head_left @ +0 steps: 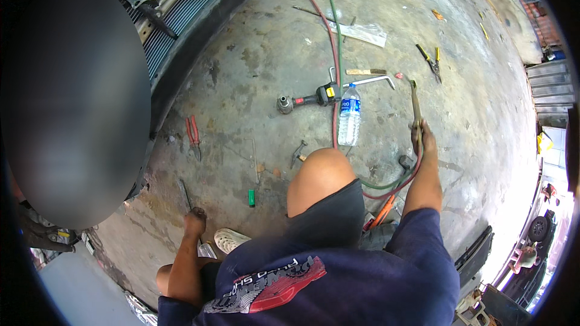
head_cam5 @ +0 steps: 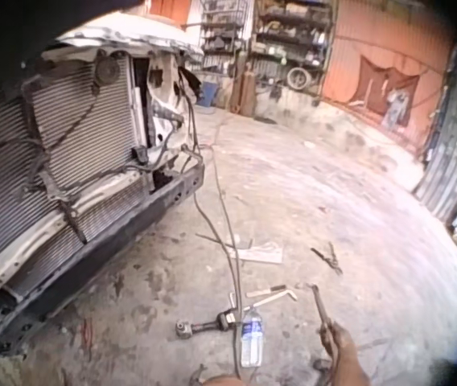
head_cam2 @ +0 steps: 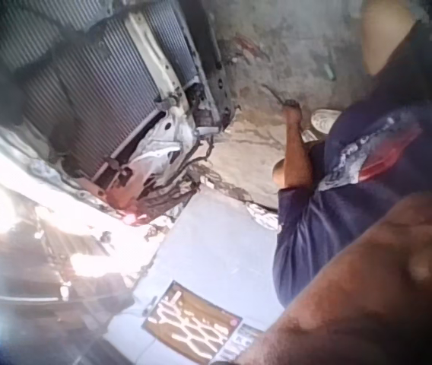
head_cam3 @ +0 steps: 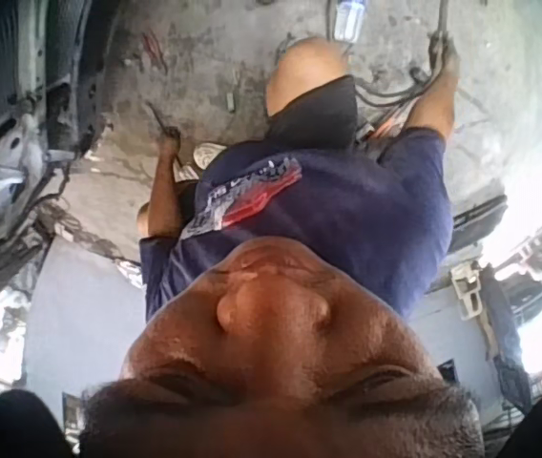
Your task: The person performs body work on a white car by using a welding torch to heat a metal bracket, striking the metal with a hammer to reshape it, and using a set of pliers to hold parts in place.
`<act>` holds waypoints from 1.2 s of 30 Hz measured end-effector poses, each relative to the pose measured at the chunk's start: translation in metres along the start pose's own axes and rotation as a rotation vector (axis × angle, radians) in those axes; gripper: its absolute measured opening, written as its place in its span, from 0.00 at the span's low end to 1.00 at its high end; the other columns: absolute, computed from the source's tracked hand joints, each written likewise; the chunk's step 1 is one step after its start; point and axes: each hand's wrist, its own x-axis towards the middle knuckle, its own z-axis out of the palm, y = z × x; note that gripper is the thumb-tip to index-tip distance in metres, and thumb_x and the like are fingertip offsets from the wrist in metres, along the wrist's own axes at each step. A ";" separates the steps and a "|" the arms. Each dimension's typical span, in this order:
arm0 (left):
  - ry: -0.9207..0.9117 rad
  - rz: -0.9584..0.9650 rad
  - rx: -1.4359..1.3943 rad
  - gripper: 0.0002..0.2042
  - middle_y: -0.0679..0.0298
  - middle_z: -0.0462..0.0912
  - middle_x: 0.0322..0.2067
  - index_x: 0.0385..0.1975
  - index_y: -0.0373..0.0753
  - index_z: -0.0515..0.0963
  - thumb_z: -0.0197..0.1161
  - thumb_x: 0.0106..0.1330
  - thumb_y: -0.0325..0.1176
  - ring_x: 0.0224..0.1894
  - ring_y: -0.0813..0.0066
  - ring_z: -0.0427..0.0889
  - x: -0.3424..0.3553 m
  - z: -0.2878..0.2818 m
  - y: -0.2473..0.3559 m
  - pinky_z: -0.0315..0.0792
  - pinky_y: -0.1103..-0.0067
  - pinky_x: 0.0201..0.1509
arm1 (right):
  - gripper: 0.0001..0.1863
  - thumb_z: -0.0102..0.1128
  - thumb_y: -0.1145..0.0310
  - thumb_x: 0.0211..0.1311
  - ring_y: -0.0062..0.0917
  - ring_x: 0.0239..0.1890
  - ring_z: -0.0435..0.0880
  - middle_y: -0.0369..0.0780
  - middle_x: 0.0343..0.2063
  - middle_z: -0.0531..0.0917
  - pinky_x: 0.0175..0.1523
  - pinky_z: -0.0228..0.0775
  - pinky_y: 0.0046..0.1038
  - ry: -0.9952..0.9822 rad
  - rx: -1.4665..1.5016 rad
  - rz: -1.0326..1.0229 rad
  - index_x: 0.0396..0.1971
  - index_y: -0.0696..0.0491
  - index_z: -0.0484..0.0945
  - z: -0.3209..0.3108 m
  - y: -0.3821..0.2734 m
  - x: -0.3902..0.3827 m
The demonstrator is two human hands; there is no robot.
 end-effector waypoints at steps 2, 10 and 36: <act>-0.015 0.131 0.144 0.14 0.46 0.91 0.48 0.51 0.42 0.87 0.70 0.68 0.39 0.53 0.44 0.90 0.001 0.016 -0.032 0.82 0.57 0.58 | 0.21 0.62 0.45 0.81 0.19 0.19 0.78 0.43 0.34 0.88 0.21 0.71 0.20 0.125 -0.020 0.063 0.49 0.50 0.81 -0.026 0.043 -0.023; 0.011 0.000 0.076 0.31 0.36 0.81 0.64 0.63 0.29 0.78 0.70 0.72 0.49 0.65 0.42 0.83 0.035 0.029 0.044 0.77 0.60 0.72 | 0.29 0.42 0.40 0.87 0.24 0.15 0.73 0.34 0.20 0.80 0.19 0.67 0.27 0.410 -0.178 0.197 0.40 0.48 0.84 -0.106 0.121 -0.015; -0.135 0.033 -0.119 0.34 0.41 0.85 0.59 0.63 0.32 0.81 0.68 0.72 0.59 0.64 0.40 0.83 -0.079 -0.150 0.158 0.76 0.54 0.67 | 0.35 0.70 0.44 0.68 0.41 0.54 0.88 0.46 0.54 0.87 0.60 0.83 0.49 -0.495 -0.065 0.186 0.64 0.54 0.77 0.176 0.063 0.008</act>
